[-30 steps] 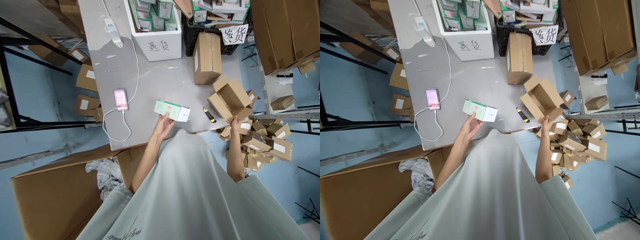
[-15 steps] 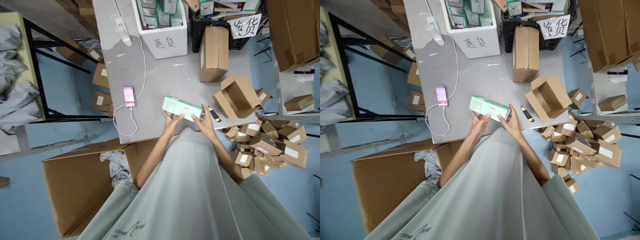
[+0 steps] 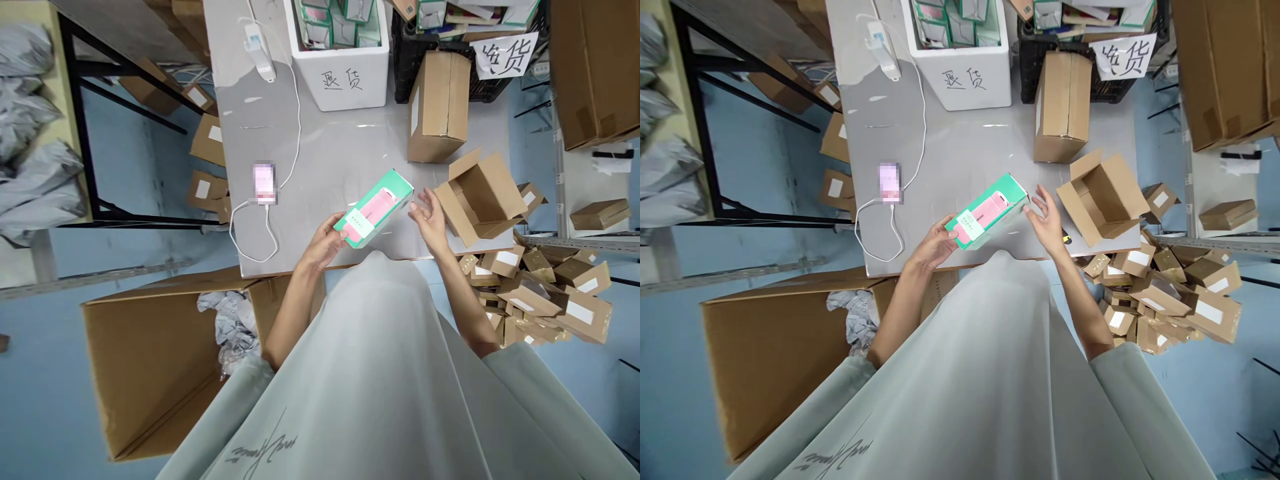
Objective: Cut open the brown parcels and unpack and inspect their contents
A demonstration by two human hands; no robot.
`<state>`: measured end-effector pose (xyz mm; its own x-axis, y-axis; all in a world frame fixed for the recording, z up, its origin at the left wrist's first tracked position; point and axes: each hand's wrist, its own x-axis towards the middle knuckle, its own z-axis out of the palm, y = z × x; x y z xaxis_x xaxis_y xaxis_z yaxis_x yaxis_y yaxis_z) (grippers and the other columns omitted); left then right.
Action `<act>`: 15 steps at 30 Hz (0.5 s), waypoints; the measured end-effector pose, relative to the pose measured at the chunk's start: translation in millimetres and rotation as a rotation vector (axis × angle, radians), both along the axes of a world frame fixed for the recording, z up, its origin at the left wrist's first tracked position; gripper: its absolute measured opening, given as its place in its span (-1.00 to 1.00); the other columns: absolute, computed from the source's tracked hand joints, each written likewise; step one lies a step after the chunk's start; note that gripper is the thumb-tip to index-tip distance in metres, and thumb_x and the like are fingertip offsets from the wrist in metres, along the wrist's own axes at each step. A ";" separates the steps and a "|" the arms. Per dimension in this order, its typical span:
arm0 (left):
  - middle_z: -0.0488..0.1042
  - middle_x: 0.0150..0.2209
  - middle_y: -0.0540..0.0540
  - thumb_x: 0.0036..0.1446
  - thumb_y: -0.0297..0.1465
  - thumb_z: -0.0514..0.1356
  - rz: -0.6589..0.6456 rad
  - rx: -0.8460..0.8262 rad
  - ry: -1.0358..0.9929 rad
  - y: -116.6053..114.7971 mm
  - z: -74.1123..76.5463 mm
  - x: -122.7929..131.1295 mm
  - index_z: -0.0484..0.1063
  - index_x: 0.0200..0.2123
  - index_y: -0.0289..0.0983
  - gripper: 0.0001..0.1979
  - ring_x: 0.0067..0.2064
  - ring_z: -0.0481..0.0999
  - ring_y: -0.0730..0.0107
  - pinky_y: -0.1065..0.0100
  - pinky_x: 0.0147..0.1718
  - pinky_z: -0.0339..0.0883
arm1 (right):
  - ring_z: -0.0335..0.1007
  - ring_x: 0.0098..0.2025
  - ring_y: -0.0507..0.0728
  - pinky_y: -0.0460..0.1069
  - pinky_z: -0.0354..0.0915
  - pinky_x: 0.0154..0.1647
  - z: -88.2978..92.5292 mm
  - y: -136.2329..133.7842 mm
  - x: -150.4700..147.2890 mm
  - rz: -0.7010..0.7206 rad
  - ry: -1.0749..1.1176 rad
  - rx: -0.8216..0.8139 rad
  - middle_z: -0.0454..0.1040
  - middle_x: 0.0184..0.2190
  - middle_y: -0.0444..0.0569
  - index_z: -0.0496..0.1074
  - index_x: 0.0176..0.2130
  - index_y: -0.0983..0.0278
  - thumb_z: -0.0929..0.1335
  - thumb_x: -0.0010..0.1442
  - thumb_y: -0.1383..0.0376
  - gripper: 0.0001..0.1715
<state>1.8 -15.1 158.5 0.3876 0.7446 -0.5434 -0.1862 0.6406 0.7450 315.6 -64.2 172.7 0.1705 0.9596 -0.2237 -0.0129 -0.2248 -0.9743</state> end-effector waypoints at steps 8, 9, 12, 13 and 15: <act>0.51 0.33 -0.24 -0.23 -0.15 0.72 0.145 0.164 0.095 -43.9 -1.2 48.1 0.42 0.43 -0.03 0.13 0.42 0.49 -0.16 0.02 0.30 0.50 | 0.59 0.34 0.38 0.35 0.61 0.35 -12.6 -11.1 -76.2 0.004 0.154 -0.134 0.42 0.46 0.16 -0.06 0.70 -0.04 0.57 0.10 -0.46 0.54; 0.47 0.36 -0.25 -0.23 -0.14 0.74 0.148 0.194 0.138 -49.6 -0.9 52.3 0.40 0.46 -0.03 0.16 0.47 0.44 -0.17 0.02 0.34 0.47 | 0.54 0.39 0.40 0.36 0.57 0.39 -11.8 -10.2 -82.8 -0.017 0.127 -0.124 0.42 0.46 0.17 -0.02 0.68 -0.01 0.61 0.06 -0.43 0.55; 0.33 0.47 -0.29 -0.26 -0.13 0.77 0.162 0.287 0.269 -62.3 1.9 57.5 0.39 0.49 -0.03 0.23 0.56 0.29 -0.22 0.02 0.39 0.42 | 0.42 0.50 0.41 0.38 0.46 0.50 -11.8 -5.9 -92.2 -0.058 0.051 -0.122 0.46 0.44 0.16 0.10 0.61 0.06 0.65 0.02 -0.37 0.48; 0.32 0.48 -0.30 -0.27 -0.13 0.78 0.164 0.298 0.282 -64.1 3.1 56.2 0.39 0.49 -0.03 0.24 0.56 0.28 -0.22 0.01 0.40 0.42 | 0.42 0.50 0.41 0.38 0.44 0.52 -12.2 -4.9 -91.9 -0.056 0.045 -0.121 0.49 0.42 0.16 0.15 0.58 0.08 0.64 0.05 -0.37 0.42; 0.37 0.47 -0.29 -0.22 -0.07 0.76 0.155 0.262 0.226 -63.6 4.9 49.5 0.42 0.47 -0.03 0.18 0.52 0.36 -0.20 -0.01 0.39 0.43 | 0.45 0.47 0.42 0.38 0.45 0.52 -12.5 -4.2 -88.1 -0.024 0.063 -0.107 0.52 0.40 0.17 0.22 0.53 0.12 0.60 0.10 -0.37 0.30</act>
